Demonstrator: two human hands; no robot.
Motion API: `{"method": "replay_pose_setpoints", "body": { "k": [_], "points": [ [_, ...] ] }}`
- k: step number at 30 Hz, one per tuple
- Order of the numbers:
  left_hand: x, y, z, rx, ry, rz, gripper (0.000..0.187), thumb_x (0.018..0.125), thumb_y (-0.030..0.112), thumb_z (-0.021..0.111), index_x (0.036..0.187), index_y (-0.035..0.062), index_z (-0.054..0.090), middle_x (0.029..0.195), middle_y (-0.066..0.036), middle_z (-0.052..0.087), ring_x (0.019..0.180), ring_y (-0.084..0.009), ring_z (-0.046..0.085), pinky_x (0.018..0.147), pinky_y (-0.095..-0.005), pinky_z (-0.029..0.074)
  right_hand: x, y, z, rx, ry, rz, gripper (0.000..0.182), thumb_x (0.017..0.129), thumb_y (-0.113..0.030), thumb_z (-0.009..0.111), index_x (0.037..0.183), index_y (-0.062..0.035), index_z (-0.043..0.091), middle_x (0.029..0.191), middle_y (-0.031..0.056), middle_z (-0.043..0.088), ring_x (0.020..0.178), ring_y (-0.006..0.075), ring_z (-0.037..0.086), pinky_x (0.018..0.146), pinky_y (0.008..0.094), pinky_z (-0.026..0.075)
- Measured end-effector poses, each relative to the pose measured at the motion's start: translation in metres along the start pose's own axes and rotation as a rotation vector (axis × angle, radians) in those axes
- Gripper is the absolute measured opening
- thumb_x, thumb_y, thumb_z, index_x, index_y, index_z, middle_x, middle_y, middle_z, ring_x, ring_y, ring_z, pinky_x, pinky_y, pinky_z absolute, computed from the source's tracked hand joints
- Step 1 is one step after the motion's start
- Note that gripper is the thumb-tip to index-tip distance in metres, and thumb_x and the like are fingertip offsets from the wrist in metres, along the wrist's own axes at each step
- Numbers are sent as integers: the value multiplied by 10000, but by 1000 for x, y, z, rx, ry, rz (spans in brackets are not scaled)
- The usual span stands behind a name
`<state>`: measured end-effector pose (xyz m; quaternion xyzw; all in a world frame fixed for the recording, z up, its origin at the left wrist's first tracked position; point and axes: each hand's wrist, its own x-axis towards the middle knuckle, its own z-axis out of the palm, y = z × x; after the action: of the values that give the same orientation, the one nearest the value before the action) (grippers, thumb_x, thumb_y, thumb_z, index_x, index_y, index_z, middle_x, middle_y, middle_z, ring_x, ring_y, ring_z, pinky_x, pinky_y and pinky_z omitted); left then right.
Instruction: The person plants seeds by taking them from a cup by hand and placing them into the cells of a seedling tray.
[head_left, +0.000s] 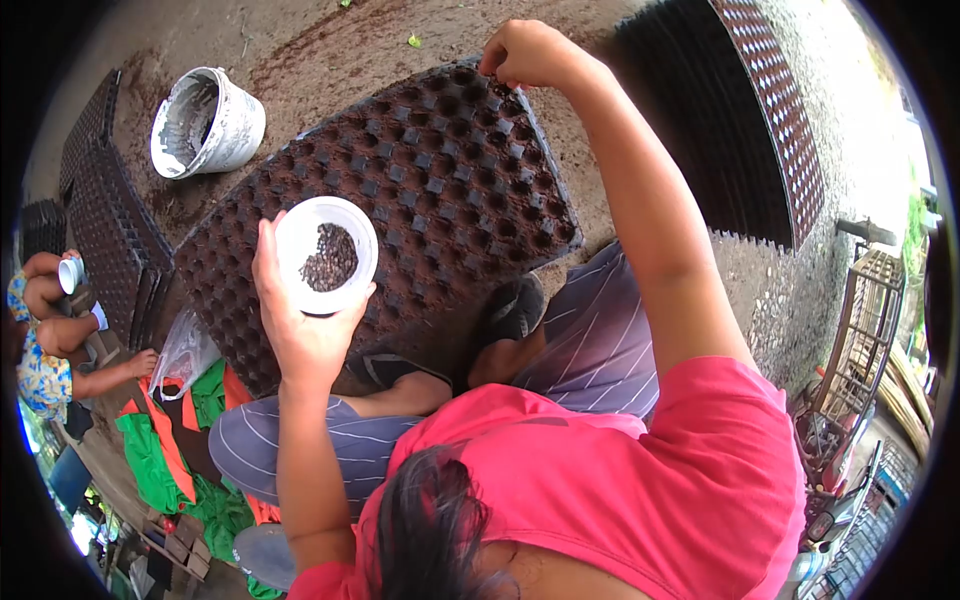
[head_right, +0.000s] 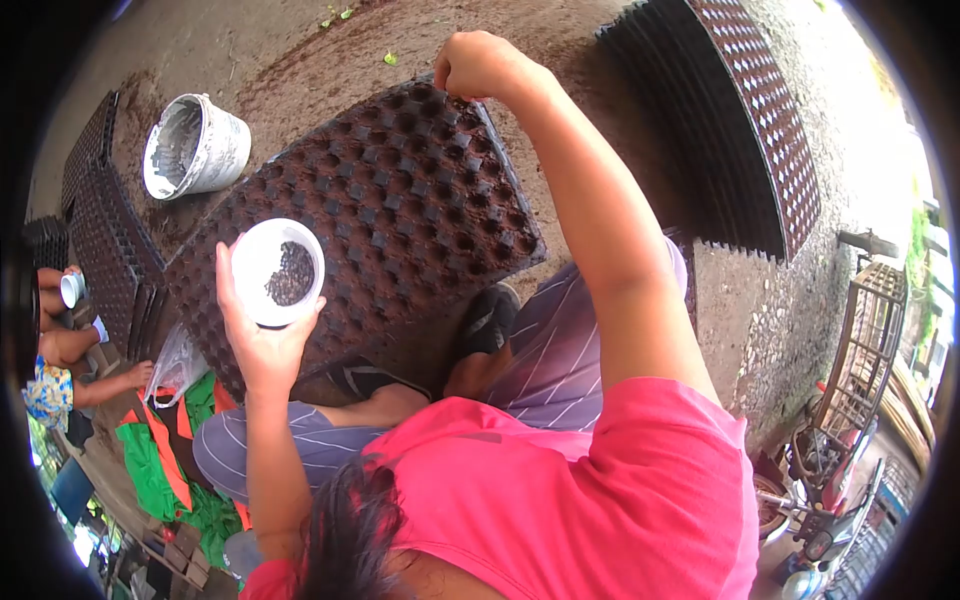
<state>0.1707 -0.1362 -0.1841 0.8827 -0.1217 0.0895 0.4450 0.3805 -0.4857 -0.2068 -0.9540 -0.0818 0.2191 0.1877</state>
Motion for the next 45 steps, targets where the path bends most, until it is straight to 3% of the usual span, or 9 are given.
{"method": "replay_pose_setpoints", "body": {
  "k": [3,6,7,9,15,28,31,35,45],
  "points": [
    [19,2,13,57,-12,54,1201,638,46,950,1616,21,255,1466,-260,520,1324,-409,549,1121,-484,454,-23,-28,-1,60,310,-234,228,791,-119,700,987,-120,817,854,105,778,763,224,760,758,374,610],
    [27,-4,31,10,-25,44,1199,643,60,948,1617,24,249,1414,-263,557,1280,-425,576,1096,-488,471,-90,-126,-15,276,2,-362,223,811,-124,737,1022,-96,802,864,126,772,788,252,759,738,398,599],
    [25,-3,35,-20,-56,1,1239,637,12,944,1632,22,205,1520,-247,487,1370,-361,529,1168,-458,419,-83,-129,21,68,167,-639,205,780,-99,728,971,-111,803,813,147,753,736,295,751,673,420,595],
    [26,4,42,19,-37,81,1221,648,51,949,1625,21,217,1493,-245,516,1345,-390,552,1148,-479,435,-100,-155,35,-222,70,-641,93,744,-89,732,807,-22,745,759,187,730,706,346,746,617,433,596],
    [20,7,46,73,-34,182,1153,651,97,939,1599,52,285,1422,-241,562,1266,-428,593,1054,-499,504,-88,-164,91,-142,83,-662,243,811,-132,712,998,24,710,827,174,738,774,339,755,621,443,602],
    [23,-3,41,105,22,189,1120,675,100,929,1598,41,298,1412,-254,562,1259,-431,594,1057,-490,505,-83,-163,59,108,-33,-553,143,773,-140,705,877,-67,770,809,180,737,802,376,736,715,450,586],
    [23,-8,31,111,59,138,1136,662,63,931,1602,37,293,1419,-251,554,1267,-419,592,1071,-475,504,-64,-107,20,377,154,-268,201,790,-153,787,980,-89,810,798,66,772,697,146,734,674,312,591],
    [20,-13,25,89,61,111,1184,621,20,941,1606,43,284,1432,-248,539,1287,-411,581,1083,-476,500,-20,0,13,10,364,-88,214,760,-99,737,955,-114,826,877,107,781,844,265,760,830,373,604],
    [20,-11,25,88,36,131,1138,638,22,926,1598,46,314,1433,-249,527,1285,-412,577,1079,-475,500,-3,18,30,-14,173,-69,236,764,-35,741,988,-51,811,809,128,772,750,204,763,746,333,612]
  ]
}}
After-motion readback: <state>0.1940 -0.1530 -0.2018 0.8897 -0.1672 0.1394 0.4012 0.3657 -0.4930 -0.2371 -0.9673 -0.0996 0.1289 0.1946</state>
